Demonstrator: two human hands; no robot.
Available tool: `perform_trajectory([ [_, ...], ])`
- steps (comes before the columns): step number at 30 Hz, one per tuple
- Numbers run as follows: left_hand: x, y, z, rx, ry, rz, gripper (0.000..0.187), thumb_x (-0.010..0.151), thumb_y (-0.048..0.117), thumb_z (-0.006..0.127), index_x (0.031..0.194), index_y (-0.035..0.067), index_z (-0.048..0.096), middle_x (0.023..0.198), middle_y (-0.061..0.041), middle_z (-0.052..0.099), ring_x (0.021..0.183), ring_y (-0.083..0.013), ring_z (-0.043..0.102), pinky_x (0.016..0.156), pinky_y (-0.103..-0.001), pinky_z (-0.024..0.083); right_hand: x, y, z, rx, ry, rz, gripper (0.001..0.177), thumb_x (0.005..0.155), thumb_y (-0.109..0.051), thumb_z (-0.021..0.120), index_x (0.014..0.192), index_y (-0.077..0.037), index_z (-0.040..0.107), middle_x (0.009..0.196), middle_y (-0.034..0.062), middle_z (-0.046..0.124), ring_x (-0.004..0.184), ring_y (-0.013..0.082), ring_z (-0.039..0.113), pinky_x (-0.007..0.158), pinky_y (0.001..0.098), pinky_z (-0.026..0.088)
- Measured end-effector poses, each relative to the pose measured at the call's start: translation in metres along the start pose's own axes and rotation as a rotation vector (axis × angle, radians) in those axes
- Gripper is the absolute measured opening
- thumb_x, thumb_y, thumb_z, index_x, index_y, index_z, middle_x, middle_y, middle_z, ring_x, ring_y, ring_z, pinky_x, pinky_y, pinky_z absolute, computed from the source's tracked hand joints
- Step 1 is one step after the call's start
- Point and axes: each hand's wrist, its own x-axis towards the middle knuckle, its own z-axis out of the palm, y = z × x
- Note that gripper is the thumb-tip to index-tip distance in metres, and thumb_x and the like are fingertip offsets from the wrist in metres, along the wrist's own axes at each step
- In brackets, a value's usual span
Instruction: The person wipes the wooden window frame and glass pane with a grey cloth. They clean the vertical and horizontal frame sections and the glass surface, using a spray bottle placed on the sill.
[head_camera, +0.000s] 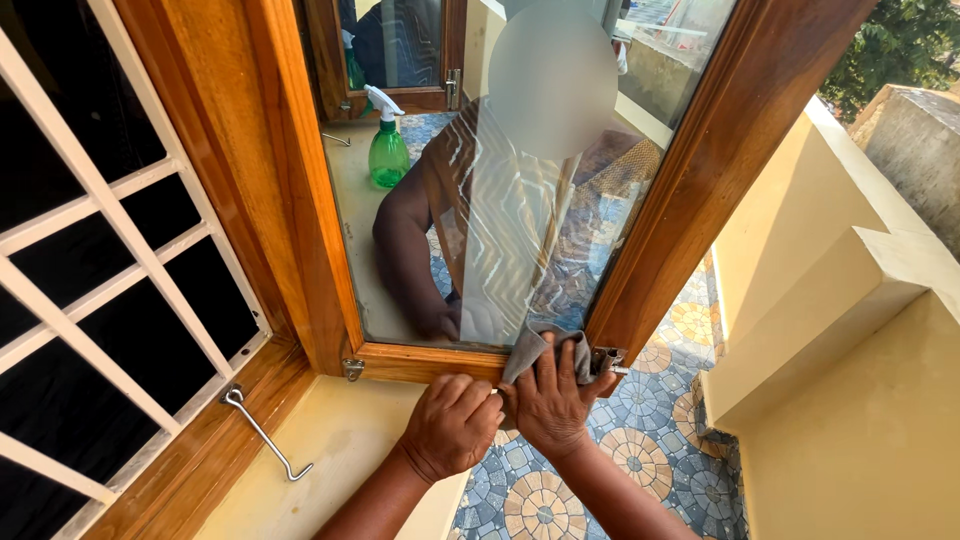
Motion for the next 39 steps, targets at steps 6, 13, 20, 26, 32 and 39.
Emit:
perform_trajectory([
  [6,0.014,0.010,-0.012,-0.077,0.098,-0.132,0.018,0.093,0.018,0.066,0.080,0.009,0.058,0.074,-0.006,0.056,0.067,-0.0264,0.056,0.061,-0.040,0.046,0.032,-0.044,-0.003,0.170,0.144,-0.192,0.054,0.103,-0.048,0.039,0.144,-0.020,0.060,0.160,0.0091,0.045,0.145,0.0322,0.043,0.117,0.0680,-0.012],
  [13,0.009,0.007,-0.014,0.048,0.363,-0.441,0.010,0.094,0.015,0.061,0.087,0.008,0.062,0.082,-0.007,0.061,0.076,-0.0306,0.056,0.072,-0.044,0.045,0.071,-0.083,-0.029,0.189,0.009,-0.339,0.065,0.104,-0.044,0.036,0.160,-0.012,0.039,0.167,0.0086,0.034,0.151,0.0242,0.036,0.121,0.0618,-0.002],
  [20,-0.006,0.000,0.015,-0.004,0.626,-0.747,0.025,0.101,0.016,0.054,0.121,0.002,0.049,0.126,-0.018,0.052,0.114,-0.0343,0.047,0.103,-0.046,0.037,0.096,-0.102,-0.037,0.204,0.054,-0.469,0.064,0.103,-0.044,0.039,0.159,-0.014,0.038,0.169,0.0092,0.030,0.155,0.0207,0.031,0.124,0.0539,0.008],
  [26,-0.009,0.009,0.021,-0.251,0.708,-0.795,0.043,0.109,0.031,0.041,0.137,-0.001,0.038,0.143,-0.020,0.042,0.129,-0.0314,0.044,0.117,-0.045,0.031,0.097,-0.086,-0.050,0.717,0.102,-0.495,0.045,0.099,-0.029,0.060,0.139,-0.007,0.060,0.151,0.0114,0.056,0.146,0.0245,0.049,0.124,0.0498,0.027],
  [32,0.008,0.038,0.025,-0.659,0.776,-0.938,0.062,0.109,0.041,0.033,0.151,-0.002,0.026,0.156,-0.023,0.031,0.144,-0.0325,0.035,0.121,-0.044,0.026,0.099,-0.071,-0.073,1.273,0.086,-0.247,0.029,0.095,-0.014,0.067,0.123,-0.007,0.070,0.122,0.0092,0.073,0.131,0.0287,0.064,0.116,0.0470,0.046],
  [39,-0.013,0.030,0.052,-0.418,0.422,-0.928,0.072,0.107,0.043,0.031,0.160,-0.001,0.013,0.165,-0.030,0.024,0.155,-0.0450,0.018,0.124,-0.053,0.013,0.093,-0.045,-0.102,1.499,0.137,-0.163,0.036,0.095,0.005,0.050,0.127,-0.001,0.066,0.129,0.0197,0.071,0.135,0.0432,0.062,0.122,0.0493,0.043],
])
